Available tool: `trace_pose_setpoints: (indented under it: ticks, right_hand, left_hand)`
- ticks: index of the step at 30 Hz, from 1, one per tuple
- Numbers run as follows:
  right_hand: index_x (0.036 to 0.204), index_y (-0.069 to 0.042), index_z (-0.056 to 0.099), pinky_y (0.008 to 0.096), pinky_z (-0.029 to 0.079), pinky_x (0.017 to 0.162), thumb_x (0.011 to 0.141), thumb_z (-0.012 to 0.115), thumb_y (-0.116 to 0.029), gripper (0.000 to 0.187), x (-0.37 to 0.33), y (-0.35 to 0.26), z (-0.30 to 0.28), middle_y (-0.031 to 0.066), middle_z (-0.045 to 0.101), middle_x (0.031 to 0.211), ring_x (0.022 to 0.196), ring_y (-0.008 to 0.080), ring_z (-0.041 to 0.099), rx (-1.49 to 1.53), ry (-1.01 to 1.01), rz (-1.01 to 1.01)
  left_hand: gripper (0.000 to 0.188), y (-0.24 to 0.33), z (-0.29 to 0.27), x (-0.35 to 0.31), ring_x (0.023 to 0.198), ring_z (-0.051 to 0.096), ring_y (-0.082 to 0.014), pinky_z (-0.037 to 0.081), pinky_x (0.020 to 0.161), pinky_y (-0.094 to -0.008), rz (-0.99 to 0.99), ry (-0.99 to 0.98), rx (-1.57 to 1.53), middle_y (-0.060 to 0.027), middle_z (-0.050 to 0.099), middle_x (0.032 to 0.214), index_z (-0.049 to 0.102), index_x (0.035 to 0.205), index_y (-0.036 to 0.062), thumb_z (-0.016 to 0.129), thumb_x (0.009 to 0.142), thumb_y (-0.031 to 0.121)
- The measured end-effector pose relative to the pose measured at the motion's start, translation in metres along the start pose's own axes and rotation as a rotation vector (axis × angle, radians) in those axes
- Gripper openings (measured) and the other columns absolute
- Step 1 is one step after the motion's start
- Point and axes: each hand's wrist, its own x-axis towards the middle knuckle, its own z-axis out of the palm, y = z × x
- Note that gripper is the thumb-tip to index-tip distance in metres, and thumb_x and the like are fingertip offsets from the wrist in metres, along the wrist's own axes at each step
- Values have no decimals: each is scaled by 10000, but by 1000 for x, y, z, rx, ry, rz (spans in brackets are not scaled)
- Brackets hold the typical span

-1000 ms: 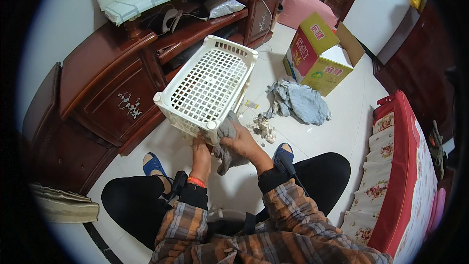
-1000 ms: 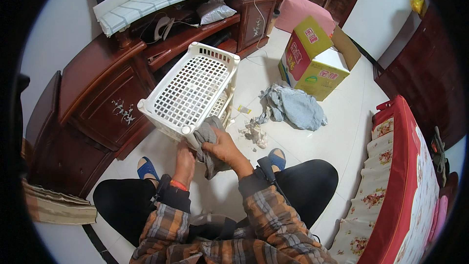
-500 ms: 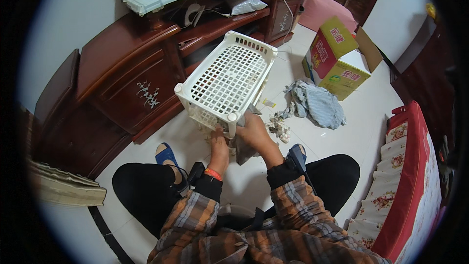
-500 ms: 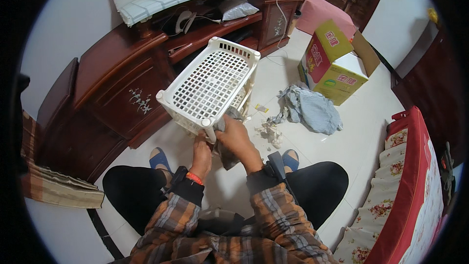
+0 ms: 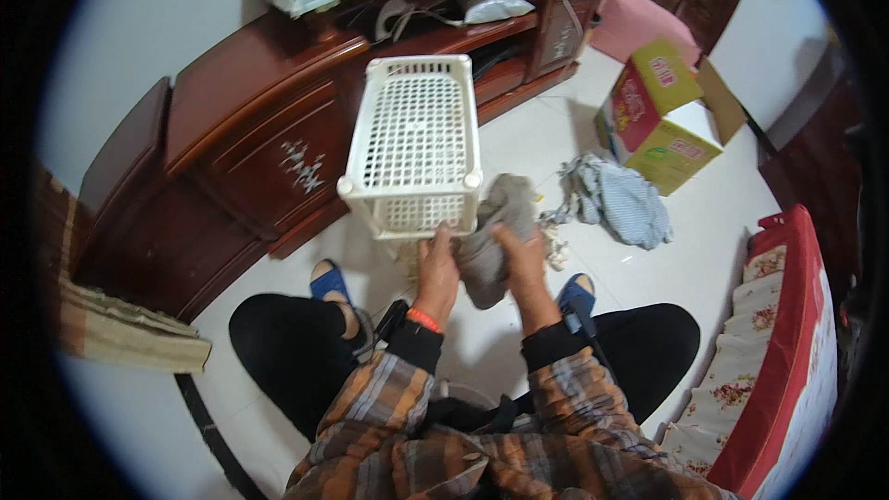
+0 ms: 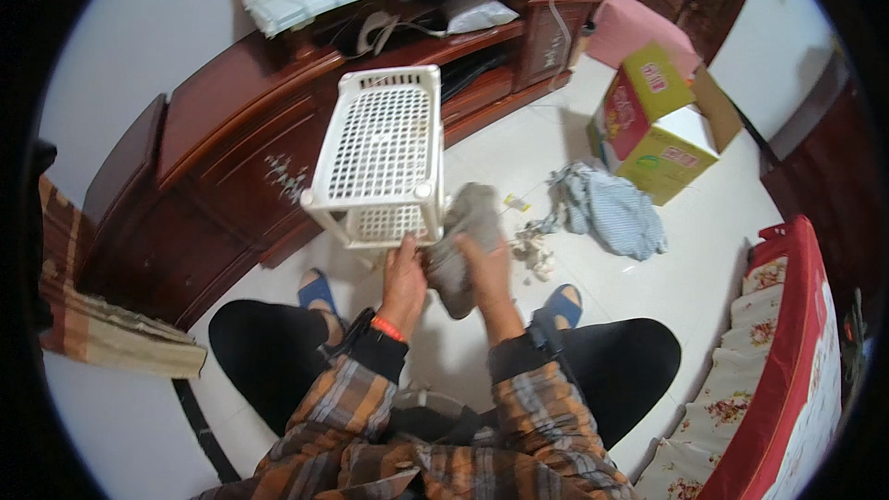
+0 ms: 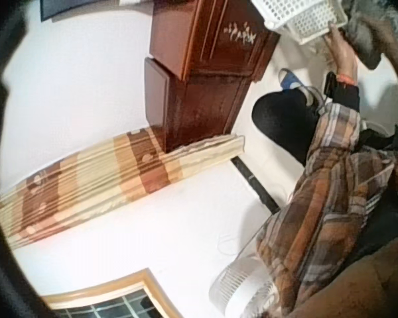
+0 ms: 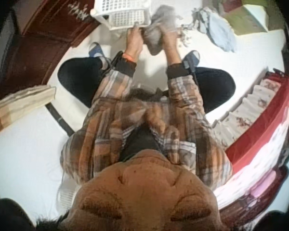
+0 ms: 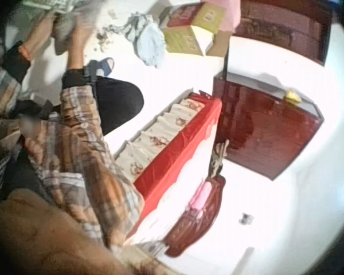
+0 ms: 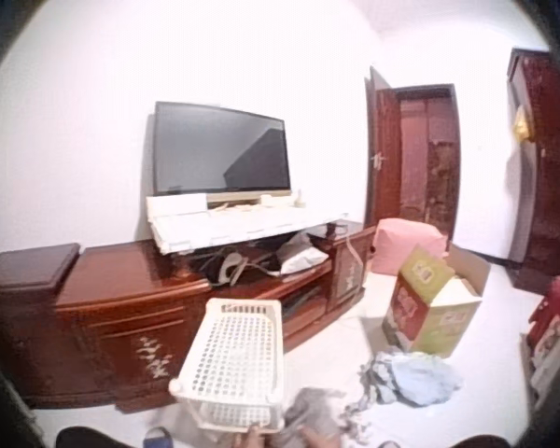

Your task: The person wipes a wooden cabinet with a cloth, then moves a small stool and a cabinet door to the side. The person then picks up a white plastic basket and wipes it thoroughly with the cloth while sitting on the floor.

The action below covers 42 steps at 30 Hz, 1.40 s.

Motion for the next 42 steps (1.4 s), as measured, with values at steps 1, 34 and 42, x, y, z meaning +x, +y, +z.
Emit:
trace_pose_setpoints:
  ticks: [1, 34, 42]
  right_hand:
    - [1340, 18, 556, 329, 516, 939, 835, 704, -27, 528, -4, 6, 10, 108, 669, 1200, 1064, 208, 646, -46, -54, -86]
    - [1361, 19, 561, 362, 506, 976, 760, 669, 42, 611, 27, -3, -31, 111, 675, 1225, 1094, 246, 656, -142, -337, 131]
    - [1380, 38, 521, 387, 506, 995, 737, 666, -2, 660, 37, 14, -38, 142, 649, 1243, 1129, 272, 635, -57, -241, 163]
  left_hand:
    - [339, -2, 1, -3, 1143, 565, -174, 460, 1011, -343, -12, -48, 28, -55, 587, 1259, 519, 1324, 59, 589, 1041, 233]
    - [484, 59, -53, 17, 974, 638, -171, 501, 882, -324, 526, 357, 839, -75, 688, 987, 547, 1324, -4, 701, 940, 246]
    - [276, 66, -57, 7, 891, 659, -256, 511, 802, -377, 535, 126, 976, -163, 685, 1004, 611, 1194, 16, 633, 979, 188]
